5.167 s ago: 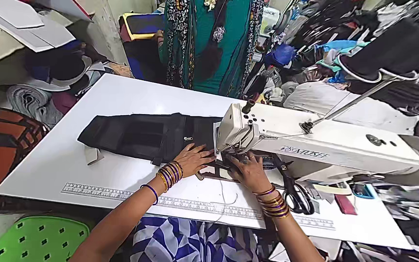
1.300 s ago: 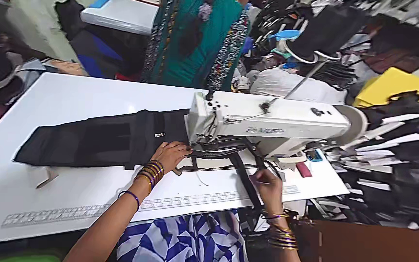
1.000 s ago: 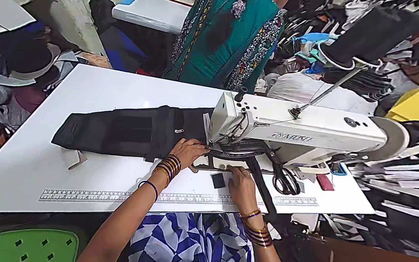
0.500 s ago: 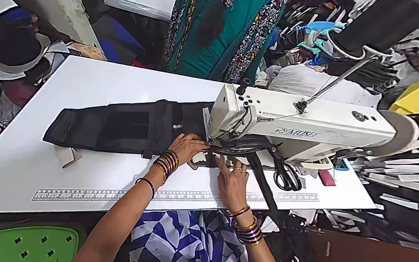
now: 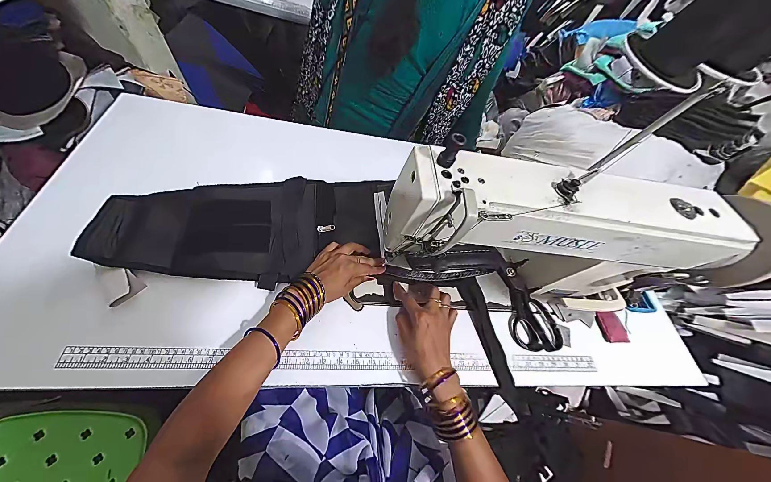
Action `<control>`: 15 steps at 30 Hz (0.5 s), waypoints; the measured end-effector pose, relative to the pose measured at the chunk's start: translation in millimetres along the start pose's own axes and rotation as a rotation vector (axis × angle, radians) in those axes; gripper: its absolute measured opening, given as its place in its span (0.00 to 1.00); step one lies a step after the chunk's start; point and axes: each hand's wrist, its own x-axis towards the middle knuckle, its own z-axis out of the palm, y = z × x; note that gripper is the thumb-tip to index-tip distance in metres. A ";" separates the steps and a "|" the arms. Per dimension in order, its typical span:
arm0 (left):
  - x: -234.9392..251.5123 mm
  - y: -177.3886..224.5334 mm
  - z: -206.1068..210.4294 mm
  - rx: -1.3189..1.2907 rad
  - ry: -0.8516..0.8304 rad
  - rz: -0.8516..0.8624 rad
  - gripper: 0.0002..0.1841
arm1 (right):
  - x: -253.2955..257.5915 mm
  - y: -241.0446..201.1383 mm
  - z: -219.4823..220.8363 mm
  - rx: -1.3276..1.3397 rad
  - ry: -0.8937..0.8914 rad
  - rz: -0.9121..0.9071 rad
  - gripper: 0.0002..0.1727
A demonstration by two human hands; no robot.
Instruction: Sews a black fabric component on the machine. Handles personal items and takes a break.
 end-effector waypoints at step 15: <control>7.5 1.0 -1.7 0.083 0.089 -0.024 0.16 | 4.7 192.3 -98.7 -0.367 0.235 0.371 0.22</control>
